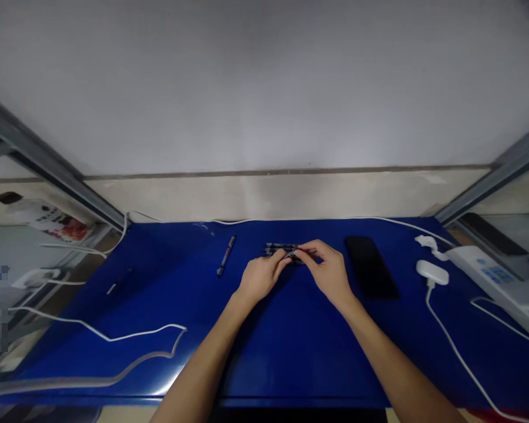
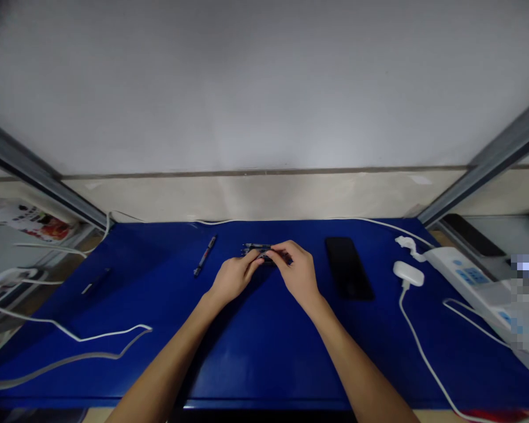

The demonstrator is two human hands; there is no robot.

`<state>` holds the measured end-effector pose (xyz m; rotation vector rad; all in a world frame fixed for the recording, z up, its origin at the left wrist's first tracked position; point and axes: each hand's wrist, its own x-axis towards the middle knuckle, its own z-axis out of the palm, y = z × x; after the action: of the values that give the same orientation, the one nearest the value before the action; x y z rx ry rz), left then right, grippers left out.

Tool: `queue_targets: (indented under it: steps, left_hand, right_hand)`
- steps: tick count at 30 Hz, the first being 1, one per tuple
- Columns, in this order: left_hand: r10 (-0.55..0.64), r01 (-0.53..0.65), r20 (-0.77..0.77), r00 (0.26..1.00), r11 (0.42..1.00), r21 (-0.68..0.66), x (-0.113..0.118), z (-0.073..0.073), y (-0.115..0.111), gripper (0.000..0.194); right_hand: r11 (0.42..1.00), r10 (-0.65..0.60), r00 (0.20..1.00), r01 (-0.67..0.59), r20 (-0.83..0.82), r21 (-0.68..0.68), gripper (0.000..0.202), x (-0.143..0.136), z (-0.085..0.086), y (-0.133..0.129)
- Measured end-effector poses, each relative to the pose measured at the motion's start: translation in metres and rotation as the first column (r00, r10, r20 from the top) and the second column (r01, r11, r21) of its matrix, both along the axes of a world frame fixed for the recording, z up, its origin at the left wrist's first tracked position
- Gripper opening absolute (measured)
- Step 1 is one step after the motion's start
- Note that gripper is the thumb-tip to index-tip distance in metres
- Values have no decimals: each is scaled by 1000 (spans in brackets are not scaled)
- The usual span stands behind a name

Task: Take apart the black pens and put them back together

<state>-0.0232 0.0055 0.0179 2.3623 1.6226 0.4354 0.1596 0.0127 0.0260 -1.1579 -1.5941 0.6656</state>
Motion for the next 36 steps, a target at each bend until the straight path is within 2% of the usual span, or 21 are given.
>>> queue_targets:
  steps: [9, 17, 28, 31, 33, 36]
  left_hand:
    - [50, -52, -118, 992, 999, -8, 4, 4, -2, 47]
    - [75, -74, -103, 992, 997, 16, 7, 7, -5, 45]
    - [45, -40, -89, 995, 998, 57, 6, 10, -8, 44]
    - [25, -19, -92, 995, 998, 65, 8, 10, -9, 45]
    - [11, -4, -99, 995, 998, 67, 9, 10, -10, 44]
    - [-8, 17, -121, 993, 997, 73, 10, 9, -10, 45]
  right_hand:
    - [997, 1, 1000, -3, 30, 75, 12, -3, -4, 1]
    - [980, -68, 997, 64, 20, 186, 9, -5, -1, -2]
    - [953, -174, 984, 158, 42, 259, 8, -3, -4, -3]
    - [940, -163, 986, 165, -30, 299, 7, -7, 8, -11]
    - [941, -150, 983, 176, -108, 290, 9, -14, 25, -25]
    - [919, -181, 934, 273, -308, 285, 9, -26, 51, -55]
